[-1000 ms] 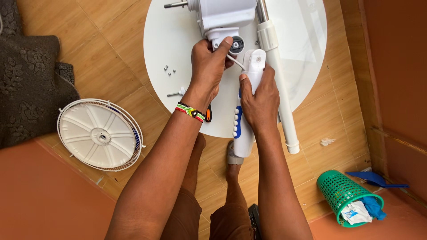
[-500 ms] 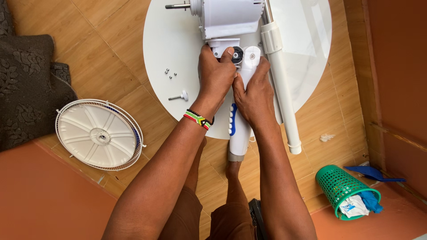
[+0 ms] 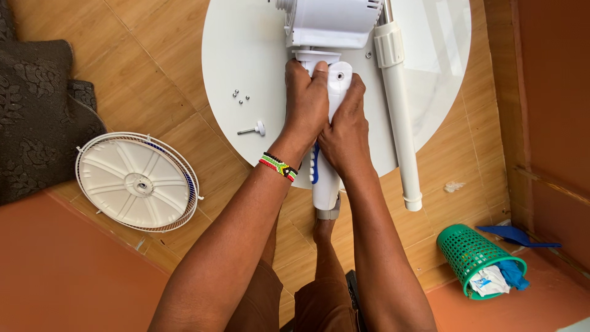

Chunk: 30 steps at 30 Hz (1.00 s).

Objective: The person assembles a standing electric fan by attaching the motor housing to the stand, securing the fan blade hub with screws, and mounting the front grille. The person then wraps the power cord around the stand.

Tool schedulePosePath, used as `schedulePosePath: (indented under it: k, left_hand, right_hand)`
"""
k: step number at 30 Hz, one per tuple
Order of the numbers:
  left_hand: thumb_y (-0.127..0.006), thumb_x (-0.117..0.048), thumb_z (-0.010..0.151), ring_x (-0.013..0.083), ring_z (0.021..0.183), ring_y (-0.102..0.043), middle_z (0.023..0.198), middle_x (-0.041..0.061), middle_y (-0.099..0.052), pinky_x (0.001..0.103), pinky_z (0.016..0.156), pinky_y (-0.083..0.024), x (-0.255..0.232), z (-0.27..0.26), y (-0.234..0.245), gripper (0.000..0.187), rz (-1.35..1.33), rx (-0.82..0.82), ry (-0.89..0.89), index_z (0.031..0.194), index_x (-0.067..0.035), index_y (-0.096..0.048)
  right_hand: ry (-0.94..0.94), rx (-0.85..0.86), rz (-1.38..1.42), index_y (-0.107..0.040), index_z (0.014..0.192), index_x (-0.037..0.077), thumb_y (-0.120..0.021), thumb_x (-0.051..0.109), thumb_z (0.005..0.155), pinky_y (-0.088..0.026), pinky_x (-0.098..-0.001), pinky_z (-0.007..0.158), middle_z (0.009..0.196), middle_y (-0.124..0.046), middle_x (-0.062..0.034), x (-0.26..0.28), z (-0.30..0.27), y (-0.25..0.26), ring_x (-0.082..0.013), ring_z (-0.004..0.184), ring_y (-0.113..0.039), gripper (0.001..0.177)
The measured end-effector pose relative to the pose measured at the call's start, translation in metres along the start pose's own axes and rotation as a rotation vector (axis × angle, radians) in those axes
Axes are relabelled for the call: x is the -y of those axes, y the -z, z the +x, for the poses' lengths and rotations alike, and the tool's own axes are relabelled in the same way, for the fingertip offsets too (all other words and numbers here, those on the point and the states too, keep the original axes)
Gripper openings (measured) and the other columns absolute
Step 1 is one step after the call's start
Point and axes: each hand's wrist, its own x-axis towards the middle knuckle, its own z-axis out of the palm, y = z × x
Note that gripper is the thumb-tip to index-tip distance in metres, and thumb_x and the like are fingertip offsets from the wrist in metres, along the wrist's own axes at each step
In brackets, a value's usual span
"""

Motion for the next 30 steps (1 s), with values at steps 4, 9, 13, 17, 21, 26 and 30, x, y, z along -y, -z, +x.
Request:
schedulePosePath:
  k: [4,9,13,17,21,26,30]
  left_hand:
    - [-0.042,-0.034,0.108,0.0254,0.107,-0.061,0.117,0.019,-0.057,0.038,0.095,-0.052,0.003,0.001,0.003,0.046,-0.191,0.106,0.093,0.121,0.010,-0.045]
    - [-0.039,-0.040,0.109,0.0223,0.114,-0.058,0.122,0.018,-0.055,0.035,0.100,-0.050,0.003,0.001,0.012,0.050,-0.232,0.187,0.077,0.127,0.006,-0.042]
    - [-0.039,-0.040,0.108,0.0228,0.110,-0.060,0.119,0.018,-0.056,0.035,0.095,-0.054,0.001,-0.001,0.009,0.050,-0.244,0.149,0.163,0.124,0.006,-0.042]
    - [-0.039,-0.040,0.108,0.0234,0.109,-0.061,0.118,0.019,-0.056,0.036,0.095,-0.054,0.000,-0.004,0.008,0.049,-0.302,0.135,0.172,0.124,0.006,-0.042]
    - [-0.039,-0.038,0.108,0.0230,0.111,-0.061,0.119,0.018,-0.056,0.037,0.096,-0.054,0.001,-0.004,0.006,0.047,-0.309,0.117,0.182,0.124,0.006,-0.043]
    - [-0.038,-0.036,0.108,0.0233,0.110,-0.060,0.119,0.018,-0.056,0.037,0.096,-0.052,0.001,-0.002,0.007,0.045,-0.310,0.107,0.169,0.125,0.005,-0.044]
    - [-0.036,-0.036,0.107,0.0242,0.108,-0.063,0.117,0.018,-0.058,0.037,0.093,-0.054,-0.001,0.001,0.009,0.044,-0.195,0.104,0.172,0.124,0.005,-0.044]
  right_hand:
    - [-0.010,0.041,-0.003,-0.018,0.152,0.002,-0.068,0.030,0.100,-0.056,-0.0523,0.089,0.144,-0.050,-0.0324,-0.003,0.001,-0.002,-0.0484,0.114,-0.065,0.077]
    - [0.022,0.073,-0.016,-0.018,0.154,0.003,-0.066,0.030,0.102,-0.057,-0.0527,0.090,0.146,-0.048,-0.0326,-0.009,0.000,-0.003,-0.0490,0.116,-0.065,0.076]
    - [0.066,0.068,-0.052,-0.017,0.153,0.002,-0.066,0.028,0.099,-0.057,-0.0520,0.089,0.146,-0.046,-0.0335,-0.014,0.002,-0.006,-0.0472,0.116,-0.066,0.078]
    - [0.020,0.064,-0.011,-0.018,0.154,0.004,-0.064,0.030,0.103,-0.056,-0.0520,0.093,0.148,-0.047,-0.0301,-0.016,0.003,-0.009,-0.0460,0.120,-0.064,0.073]
    - [0.015,0.064,-0.002,-0.017,0.156,0.005,-0.063,0.030,0.103,-0.055,-0.0514,0.094,0.149,-0.047,-0.0287,-0.017,0.004,-0.006,-0.0448,0.124,-0.063,0.074]
    - [0.031,0.065,-0.057,-0.018,0.156,0.006,-0.063,0.028,0.102,-0.056,-0.0507,0.091,0.150,-0.046,-0.0297,-0.014,0.006,-0.003,-0.0446,0.122,-0.063,0.073]
    - [-0.058,0.113,-0.085,-0.020,0.156,0.004,-0.062,0.029,0.100,-0.053,-0.0519,0.091,0.149,-0.048,-0.0295,-0.013,0.008,-0.001,-0.0428,0.113,-0.066,0.074]
